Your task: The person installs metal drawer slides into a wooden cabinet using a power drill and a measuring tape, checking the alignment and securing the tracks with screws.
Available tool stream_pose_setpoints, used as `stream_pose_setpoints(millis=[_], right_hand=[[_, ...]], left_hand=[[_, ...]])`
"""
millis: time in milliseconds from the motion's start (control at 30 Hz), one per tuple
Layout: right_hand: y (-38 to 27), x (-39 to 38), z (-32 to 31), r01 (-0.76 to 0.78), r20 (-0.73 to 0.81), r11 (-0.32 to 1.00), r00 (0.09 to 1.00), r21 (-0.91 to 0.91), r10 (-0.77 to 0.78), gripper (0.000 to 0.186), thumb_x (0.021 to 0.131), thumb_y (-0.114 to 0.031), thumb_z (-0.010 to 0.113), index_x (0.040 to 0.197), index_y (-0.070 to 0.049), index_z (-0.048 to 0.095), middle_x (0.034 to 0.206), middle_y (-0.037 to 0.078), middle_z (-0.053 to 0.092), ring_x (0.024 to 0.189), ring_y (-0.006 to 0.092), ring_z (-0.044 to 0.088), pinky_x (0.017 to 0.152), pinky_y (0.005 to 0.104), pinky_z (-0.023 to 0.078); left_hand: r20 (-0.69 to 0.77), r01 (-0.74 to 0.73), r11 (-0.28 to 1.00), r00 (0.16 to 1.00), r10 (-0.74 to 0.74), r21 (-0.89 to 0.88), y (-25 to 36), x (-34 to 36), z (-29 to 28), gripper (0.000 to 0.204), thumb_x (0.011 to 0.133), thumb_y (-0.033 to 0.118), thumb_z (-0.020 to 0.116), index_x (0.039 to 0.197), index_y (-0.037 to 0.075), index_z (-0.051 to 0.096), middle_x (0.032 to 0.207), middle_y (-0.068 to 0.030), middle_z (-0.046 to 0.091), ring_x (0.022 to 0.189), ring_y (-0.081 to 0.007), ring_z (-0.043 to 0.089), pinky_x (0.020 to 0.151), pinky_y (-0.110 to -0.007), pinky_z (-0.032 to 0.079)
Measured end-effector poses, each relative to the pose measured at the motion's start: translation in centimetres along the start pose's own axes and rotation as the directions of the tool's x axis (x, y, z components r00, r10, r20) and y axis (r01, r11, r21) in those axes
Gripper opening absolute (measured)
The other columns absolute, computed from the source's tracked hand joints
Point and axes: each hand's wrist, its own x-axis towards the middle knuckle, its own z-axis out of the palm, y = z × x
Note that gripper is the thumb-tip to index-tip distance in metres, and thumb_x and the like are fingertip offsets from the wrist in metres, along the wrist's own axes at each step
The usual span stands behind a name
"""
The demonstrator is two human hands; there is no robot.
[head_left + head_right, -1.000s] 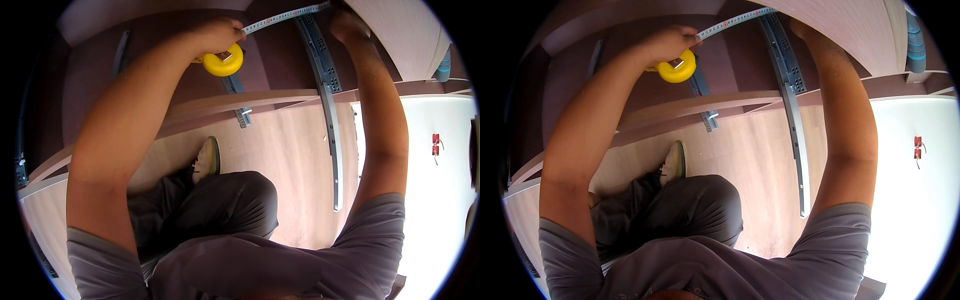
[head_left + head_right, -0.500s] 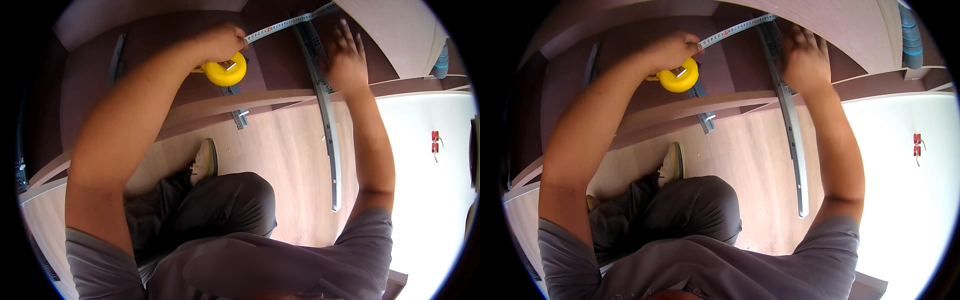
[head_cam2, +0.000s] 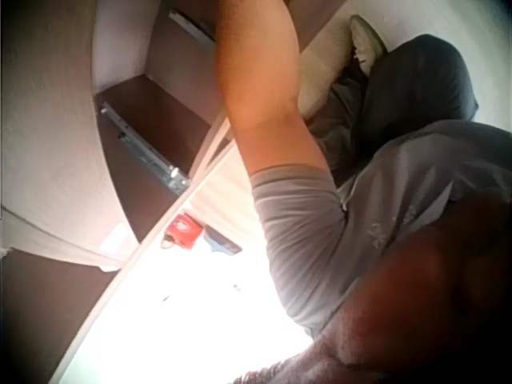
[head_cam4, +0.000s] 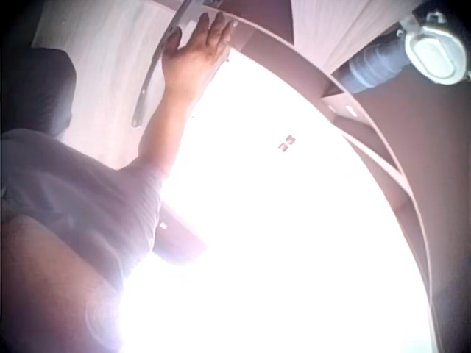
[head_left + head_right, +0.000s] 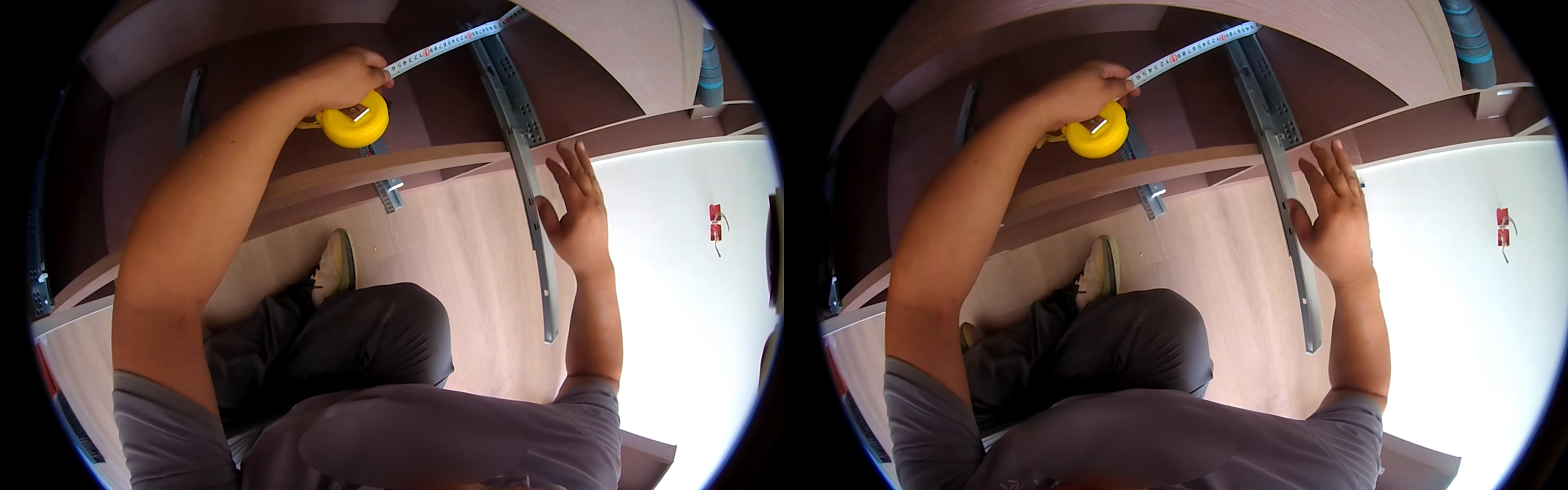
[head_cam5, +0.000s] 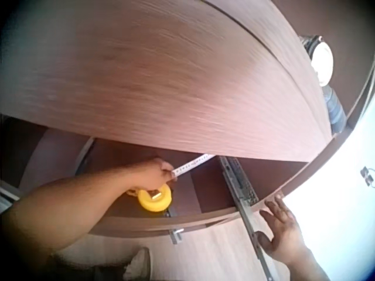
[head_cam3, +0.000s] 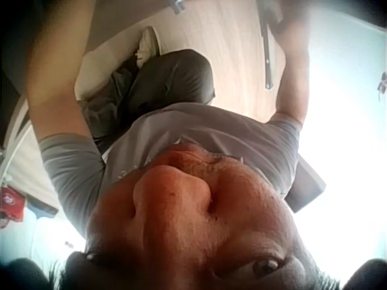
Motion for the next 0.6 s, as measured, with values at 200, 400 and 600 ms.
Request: stream_pose_setpoints(millis=[200,400,600], right_hand=[[1.8,10.4,1.1,0.232,-0.192,0.924,0.935,-0.303,-0.298,0.045,0.082,-0.015,0.076,0.125,-0.006,0.066,0.143,0.016,0.059,0.137,0.0361,0.053,0.113,0.0482,0.045],[3.6,21.6,4.4,0.022,-0.067,0.918,0.996,-0.397,-0.053,0.044,0.085,-0.018,0.076,0.127,-0.007,0.067,0.139,0.020,0.059,0.131,0.0373,0.056,0.104,0.0467,0.049],[3.6,25.1,5.6,-0.009,-0.204,0.966,0.978,-0.259,-0.045,0.042,0.085,-0.019,0.076,0.125,-0.007,0.067,0.134,0.019,0.061,0.125,0.0370,0.059,0.099,0.0461,0.051]], left_hand=[[0.009,0.058,0.998,0.998,-0.058,0.015,0.3,-0.3,-0.2,0.034,0.104,0.027,0.052,0.119,0.003,0.071,0.100,-0.0074,0.070,0.086,-0.0163,0.062,0.075,-0.032,0.052],[0.040,0.022,1.000,0.999,-0.023,0.010,-0.1,-0.3,-0.5,0.034,0.104,0.028,0.054,0.120,0.004,0.071,0.102,-0.0090,0.071,0.090,-0.0177,0.065,0.080,-0.033,0.053],[0.020,0.049,0.998,0.999,-0.050,0.043,-0.8,0.0,-0.8,0.033,0.105,0.028,0.054,0.119,0.003,0.071,0.103,-0.0099,0.072,0.092,-0.0177,0.066,0.080,-0.032,0.053]])
